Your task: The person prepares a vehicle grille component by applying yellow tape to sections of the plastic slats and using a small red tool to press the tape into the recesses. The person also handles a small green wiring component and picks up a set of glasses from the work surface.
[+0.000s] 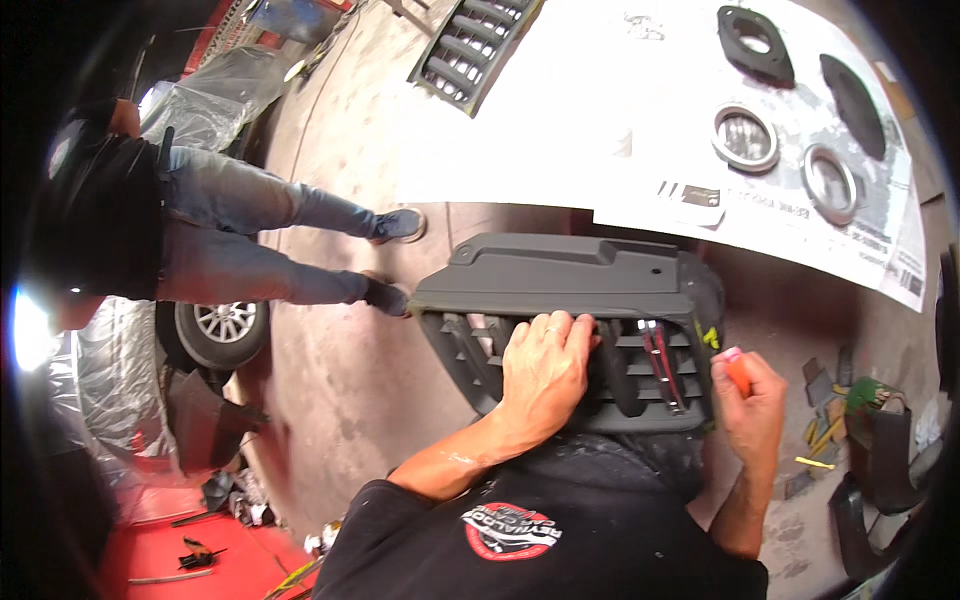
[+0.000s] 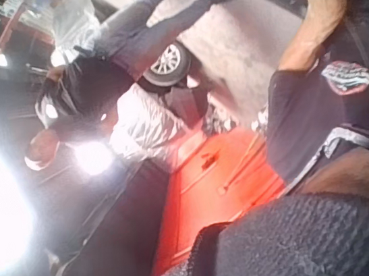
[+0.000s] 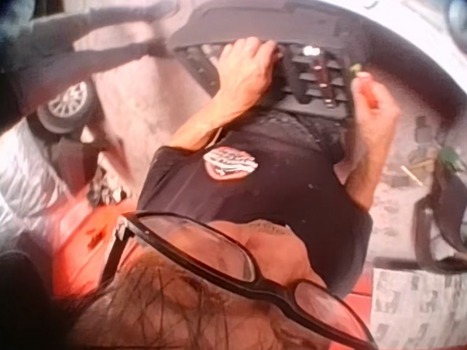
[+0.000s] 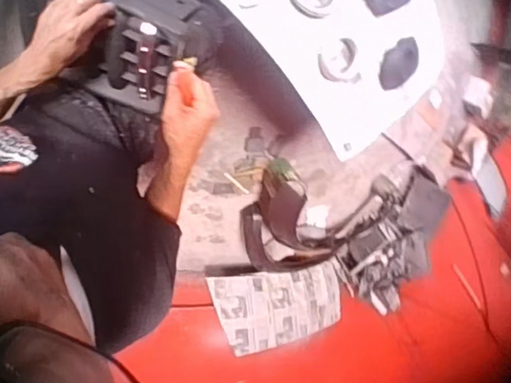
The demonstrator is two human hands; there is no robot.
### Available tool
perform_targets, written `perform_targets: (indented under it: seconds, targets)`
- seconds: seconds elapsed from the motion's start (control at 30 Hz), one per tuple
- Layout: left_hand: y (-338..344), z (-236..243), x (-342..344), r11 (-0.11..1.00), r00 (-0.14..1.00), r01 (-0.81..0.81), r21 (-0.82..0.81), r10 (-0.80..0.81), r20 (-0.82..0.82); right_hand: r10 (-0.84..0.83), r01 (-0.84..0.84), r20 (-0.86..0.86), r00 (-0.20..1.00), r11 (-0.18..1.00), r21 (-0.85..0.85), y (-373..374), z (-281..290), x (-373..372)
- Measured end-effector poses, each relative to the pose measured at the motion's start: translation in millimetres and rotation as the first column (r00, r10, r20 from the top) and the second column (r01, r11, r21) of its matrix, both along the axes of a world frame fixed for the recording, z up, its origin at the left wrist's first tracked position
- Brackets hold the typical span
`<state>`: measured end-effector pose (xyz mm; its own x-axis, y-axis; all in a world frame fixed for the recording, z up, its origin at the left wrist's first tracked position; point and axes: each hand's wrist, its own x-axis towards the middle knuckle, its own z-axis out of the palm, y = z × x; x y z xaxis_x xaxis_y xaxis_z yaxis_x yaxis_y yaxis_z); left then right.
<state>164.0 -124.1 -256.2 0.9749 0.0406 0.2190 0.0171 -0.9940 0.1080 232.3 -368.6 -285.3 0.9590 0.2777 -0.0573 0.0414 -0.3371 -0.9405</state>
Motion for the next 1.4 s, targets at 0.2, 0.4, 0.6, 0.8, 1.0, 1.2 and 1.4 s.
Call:
perform_targets:
  seconds: [0.2,0.4,0.6,0.8,1.0,1.2,1.4]
  targets:
    - [-9.7,-10.7,2.2,1.0,0.999,-0.025,-0.008,0.025,-0.03,0.016,-0.011,0.058,0.998,0.996,-0.083,-7.3,10.2,1.7]
    - [-2.8,-9.7,0.2,0.997,0.99,0.022,-0.068,-0.013,0.137,0.012,-0.006,0.052,0.999,0.992,-0.123,-13.9,6.0,0.7]
    - [-3.9,-4.9,2.4,0.998,0.993,0.05,-0.05,-0.044,0.108,-0.006,0.017,0.078,0.997,0.991,-0.133,-16.7,7.2,0.6]
    - [-2.0,-8.9,-1.2,0.997,0.992,0.032,-0.074,-0.022,0.123,-0.038,0.048,0.112,0.993,0.995,-0.087,-7.9,2.5,-2.7]
    - [3.0,-6.2,6.6,0.993,0.992,0.072,-0.091,-0.062,0.107,0.008,0.003,0.081,0.997,0.991,-0.133,-11.7,-0.1,0.1]
    - [3.8,-9.7,3.5,0.986,0.992,0.096,-0.135,-0.083,0.1,-0.021,0.033,0.096,0.995,0.992,-0.121,-10.8,6.3,1.2]
    - [6.5,-16.5,0.8,0.981,0.964,0.13,-0.142,-0.091,0.251,-0.058,0.068,0.075,0.995,0.988,-0.138,-13.4,13.1,2.1]
